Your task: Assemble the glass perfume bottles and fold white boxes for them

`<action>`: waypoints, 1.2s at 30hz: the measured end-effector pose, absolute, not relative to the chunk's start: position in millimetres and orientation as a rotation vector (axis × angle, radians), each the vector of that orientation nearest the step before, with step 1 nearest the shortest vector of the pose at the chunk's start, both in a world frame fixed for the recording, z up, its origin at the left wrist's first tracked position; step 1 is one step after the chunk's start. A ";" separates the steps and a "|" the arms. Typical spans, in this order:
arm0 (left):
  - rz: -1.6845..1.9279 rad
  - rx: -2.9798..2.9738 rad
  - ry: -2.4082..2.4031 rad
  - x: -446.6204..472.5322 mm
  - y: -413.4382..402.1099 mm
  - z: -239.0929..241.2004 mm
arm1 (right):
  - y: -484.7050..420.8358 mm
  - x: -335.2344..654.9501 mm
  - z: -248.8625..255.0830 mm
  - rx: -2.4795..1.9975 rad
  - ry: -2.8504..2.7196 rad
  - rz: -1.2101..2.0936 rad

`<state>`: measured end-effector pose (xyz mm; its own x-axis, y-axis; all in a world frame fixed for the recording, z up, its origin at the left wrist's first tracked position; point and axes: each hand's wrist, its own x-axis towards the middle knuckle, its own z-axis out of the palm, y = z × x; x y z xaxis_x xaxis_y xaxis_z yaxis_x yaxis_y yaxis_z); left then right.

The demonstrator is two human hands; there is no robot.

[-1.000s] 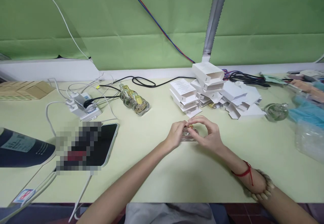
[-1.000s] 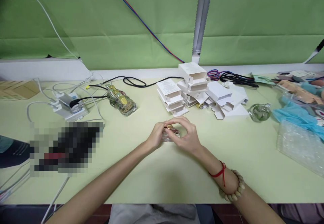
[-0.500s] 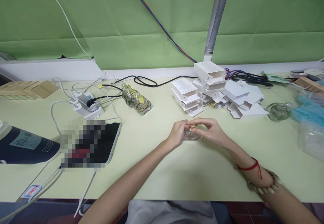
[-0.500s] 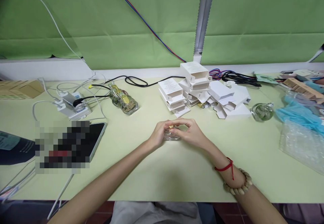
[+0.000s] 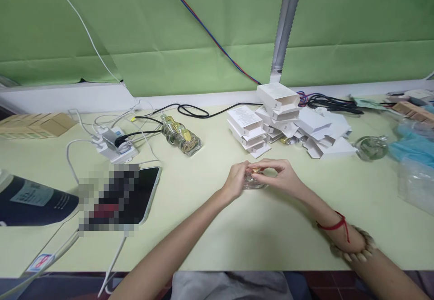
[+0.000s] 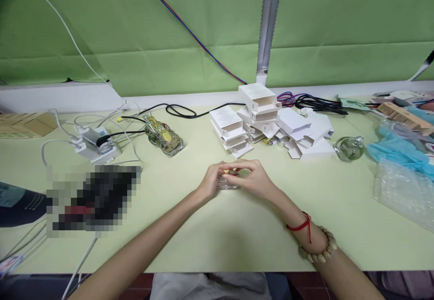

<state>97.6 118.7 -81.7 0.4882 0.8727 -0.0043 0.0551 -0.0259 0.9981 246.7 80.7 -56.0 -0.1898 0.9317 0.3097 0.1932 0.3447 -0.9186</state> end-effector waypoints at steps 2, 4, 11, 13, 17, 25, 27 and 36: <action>0.787 1.438 0.868 97.5 118.6 -81.0 | 80.5 246.5 -55.2 -1.019 -1.637 0.957; 0.784 1.437 0.876 97.6 118.9 -80.7 | 79.9 245.8 -54.1 -1.019 -1.630 0.965; 0.793 1.500 0.890 97.3 119.6 -81.9 | 78.3 243.9 -53.3 -1.041 -1.559 0.995; 0.791 1.509 0.907 97.2 119.7 -82.5 | 78.6 243.9 -54.1 -1.036 -1.545 1.008; 0.800 1.498 0.903 97.9 119.6 -82.9 | 79.0 243.3 -54.8 -1.045 -1.520 0.994; 0.770 1.390 0.871 97.1 119.3 -83.1 | 81.4 244.6 -59.4 -1.052 -1.564 1.014; 0.779 1.418 0.875 96.7 120.5 -84.7 | 84.6 248.4 -61.3 -1.037 -1.602 0.991; 0.721 1.229 0.906 99.8 121.0 -90.4 | 109.2 305.0 -83.7 -1.777 -1.722 0.075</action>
